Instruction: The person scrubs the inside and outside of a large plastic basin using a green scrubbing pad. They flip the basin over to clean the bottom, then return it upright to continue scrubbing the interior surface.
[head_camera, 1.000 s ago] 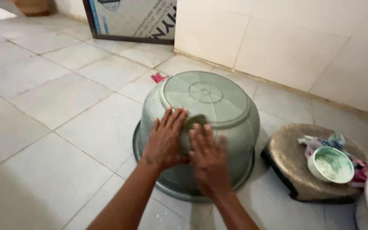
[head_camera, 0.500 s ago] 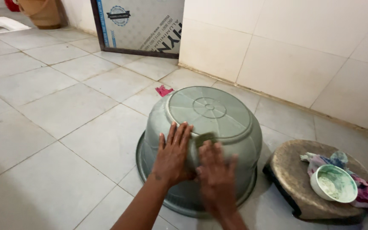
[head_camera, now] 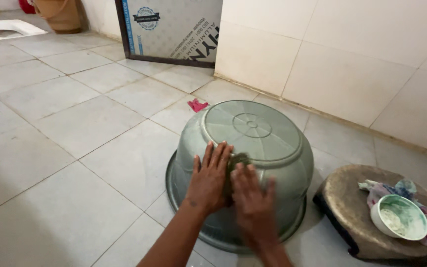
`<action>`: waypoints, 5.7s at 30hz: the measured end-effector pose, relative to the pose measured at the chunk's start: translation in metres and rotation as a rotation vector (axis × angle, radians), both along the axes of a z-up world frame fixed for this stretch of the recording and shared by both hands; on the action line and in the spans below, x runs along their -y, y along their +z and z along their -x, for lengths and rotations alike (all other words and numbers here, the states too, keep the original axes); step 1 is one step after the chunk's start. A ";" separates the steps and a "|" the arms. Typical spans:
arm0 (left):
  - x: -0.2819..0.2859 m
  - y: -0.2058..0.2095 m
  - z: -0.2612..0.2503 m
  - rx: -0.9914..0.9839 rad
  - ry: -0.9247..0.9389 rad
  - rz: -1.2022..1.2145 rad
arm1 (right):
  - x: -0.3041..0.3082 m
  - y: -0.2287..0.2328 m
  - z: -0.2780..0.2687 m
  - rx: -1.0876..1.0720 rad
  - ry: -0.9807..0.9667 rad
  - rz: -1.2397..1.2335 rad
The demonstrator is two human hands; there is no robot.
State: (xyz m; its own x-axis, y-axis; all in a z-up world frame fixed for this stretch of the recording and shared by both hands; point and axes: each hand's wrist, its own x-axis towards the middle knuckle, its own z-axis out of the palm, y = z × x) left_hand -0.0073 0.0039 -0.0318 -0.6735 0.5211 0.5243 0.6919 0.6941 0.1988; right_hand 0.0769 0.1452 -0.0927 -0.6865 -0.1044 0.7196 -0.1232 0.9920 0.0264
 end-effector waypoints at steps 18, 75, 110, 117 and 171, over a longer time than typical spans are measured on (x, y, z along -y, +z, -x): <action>-0.001 0.020 -0.009 0.356 0.026 0.098 | -0.029 0.056 0.032 -0.031 -0.111 0.156; -0.016 0.029 -0.014 0.322 -0.015 0.233 | -0.034 0.020 -0.006 -0.063 -0.016 0.072; -0.016 0.032 -0.016 0.322 -0.039 0.183 | -0.075 0.039 -0.008 -0.131 -0.289 0.217; -0.014 0.028 -0.020 0.305 -0.051 0.178 | -0.033 0.019 -0.016 -0.239 -0.253 0.493; -0.001 -0.015 -0.035 -0.197 0.016 0.046 | 0.021 -0.041 -0.048 0.167 -0.100 0.010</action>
